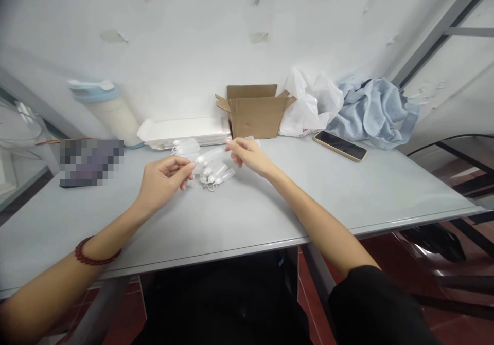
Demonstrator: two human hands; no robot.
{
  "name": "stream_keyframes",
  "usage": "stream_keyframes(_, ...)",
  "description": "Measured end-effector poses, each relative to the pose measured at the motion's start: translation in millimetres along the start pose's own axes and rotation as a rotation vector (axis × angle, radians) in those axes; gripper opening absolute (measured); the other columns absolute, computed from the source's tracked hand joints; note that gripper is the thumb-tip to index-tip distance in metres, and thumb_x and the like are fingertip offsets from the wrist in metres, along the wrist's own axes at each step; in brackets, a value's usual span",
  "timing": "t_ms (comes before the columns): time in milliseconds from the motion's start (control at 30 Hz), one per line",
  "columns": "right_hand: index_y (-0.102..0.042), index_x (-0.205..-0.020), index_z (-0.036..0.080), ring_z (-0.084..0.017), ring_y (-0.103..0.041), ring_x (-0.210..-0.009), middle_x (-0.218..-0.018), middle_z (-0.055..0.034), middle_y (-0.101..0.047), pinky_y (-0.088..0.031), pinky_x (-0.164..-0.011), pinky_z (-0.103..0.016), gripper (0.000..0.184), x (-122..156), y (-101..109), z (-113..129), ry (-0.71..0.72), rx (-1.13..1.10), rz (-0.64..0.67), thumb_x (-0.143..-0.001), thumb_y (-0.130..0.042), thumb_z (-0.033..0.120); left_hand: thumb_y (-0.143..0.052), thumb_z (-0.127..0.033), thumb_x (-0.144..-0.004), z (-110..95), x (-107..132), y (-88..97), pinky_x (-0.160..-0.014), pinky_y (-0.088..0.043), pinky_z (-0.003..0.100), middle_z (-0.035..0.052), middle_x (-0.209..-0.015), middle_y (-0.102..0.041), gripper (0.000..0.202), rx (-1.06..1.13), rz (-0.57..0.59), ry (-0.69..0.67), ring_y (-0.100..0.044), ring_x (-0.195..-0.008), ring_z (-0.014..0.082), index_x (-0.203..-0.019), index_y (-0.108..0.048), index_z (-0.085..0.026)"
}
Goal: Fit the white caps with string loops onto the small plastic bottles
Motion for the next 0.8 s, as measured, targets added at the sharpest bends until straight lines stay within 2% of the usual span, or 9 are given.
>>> stream_keyframes(67,-0.058,-0.08,0.015,-0.011,-0.048,-0.057,-0.064,0.0004,-0.051,-0.041,-0.057,-0.026,0.035,-4.6,28.5,-3.8,0.033,0.198,-0.198,-0.089,-0.049,0.048,-0.063,-0.032,-0.078,3.5,-4.7,11.5,-0.044,-0.042,0.022,-0.0012,-0.056,-0.062,0.017,-0.055,-0.07,-0.003,-0.051,-0.042,0.0094,-0.072,-0.062,-0.017)
stream_keyframes(133,-0.06,-0.081,0.014,-0.015,-0.053,-0.067,-0.074,-0.004,-0.059,-0.043,-0.068,-0.029,0.019,-6.7,48.3,-3.1,0.098,0.466,-0.331,-0.085,-0.057,0.033,-0.061,-0.031,-0.079,5.1,-6.9,16.8,-0.048,-0.044,0.023,-0.0009,-0.058,-0.063,0.015,-0.149,-0.103,-0.035,-0.055,-0.047,0.0116,-0.071,-0.063,-0.018)
stream_keyframes(200,-0.062,-0.086,0.013,-0.02,-0.055,-0.083,-0.087,-0.0093,-0.063,-0.042,-0.079,-0.034,0.009,-10.2,51.4,-5.5,0.165,0.711,-0.314,-0.082,-0.056,0.019,-0.06,-0.029,-0.078,4.4,-6.8,15.5,-0.055,-0.045,0.025,0.0004,-0.06,-0.065,0.014,-0.28,-0.107,-0.093,-0.059,-0.054,0.0145,-0.07,-0.064,-0.018)
stream_keyframes(267,-0.063,-0.094,0.012,-0.026,-0.053,-0.098,-0.102,-0.0145,-0.063,-0.04,-0.085,-0.038,0.016,-14.0,48.2,-15.2,0.179,0.887,-0.236,-0.08,-0.056,0.014,-0.061,-0.027,-0.077,3.8,-5.6,8.2,-0.058,-0.043,0.026,0.0016,-0.061,-0.066,0.013,-0.403,-0.069,-0.143,-0.06,-0.058,0.0165,-0.069,-0.066,-0.018)
stream_keyframes(367,-0.063,-0.103,0.011,-0.029,-0.052,-0.101,-0.108,-0.0158,-0.062,-0.039,-0.087,-0.039,0.026,-18.0,44.8,-33.1,0.131,1.03,-0.138,-0.079,-0.052,0.01,-0.065,-0.031,-0.075,4.8,-3.8,-3.6,-0.054,-0.039,0.025,0.0019,-0.059,-0.066,0.018,-0.443,0.029,-0.156,-0.058,-0.055,0.0162,-0.061,-0.065,-0.019)
stream_keyframes(467,-0.063,-0.106,0.01,-0.029,-0.052,-0.1,-0.108,-0.0156,-0.061,-0.039,-0.086,-0.038,0.029,-20.3,46.2,-43.9,0.097,1.1,-0.1,-0.079,-0.051,0.008,-0.066,-0.036,-0.075,2.6,-2.8,-6.4,-0.052,-0.036,0.024,0.0007,-0.056,-0.065,0.027,-0.385,0.068,-0.133,-0.054,-0.053,0.014,-0.055,-0.062,-0.018)
stream_keyframes(600,-0.063,-0.107,0.012,-0.029,-0.052,-0.1,-0.109,-0.015,-0.061,-0.039,-0.085,-0.038,0.031,-22.4,50.4,-47.4,0.11,1.132,-0.105,-0.078,-0.052,0.009,-0.057,-0.036,-0.082,-2.1,-2.7,-2.2,-0.05,-0.034,0.024,-0.0008,-0.049,-0.059,0.037,-0.373,0.037,-0.115,-0.048,-0.048,0.0113,-0.051,-0.058,-0.016)
stream_keyframes(800,-0.062,-0.109,0.01,-0.028,-0.051,-0.103,-0.114,-0.0159,-0.059,-0.039,-0.086,-0.037,0.032,-23.2,52.0,-48.1,0.091,1.154,-0.112,-0.078,-0.053,0.009,-0.052,-0.036,-0.084,-2.6,-2.1,-1.2,-0.049,-0.034,0.024,-0.0022,-0.045,-0.054,0.038,-0.355,0.024,-0.123,-0.047,-0.045,0.0109,-0.052,-0.058,-0.016)
Point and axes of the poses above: each hand's wrist, its own x-axis away from the middle knuckle, its own y-axis out of the back of the hand, z = x × y, the point moved 8 cm from there along -x, towards the middle knuckle
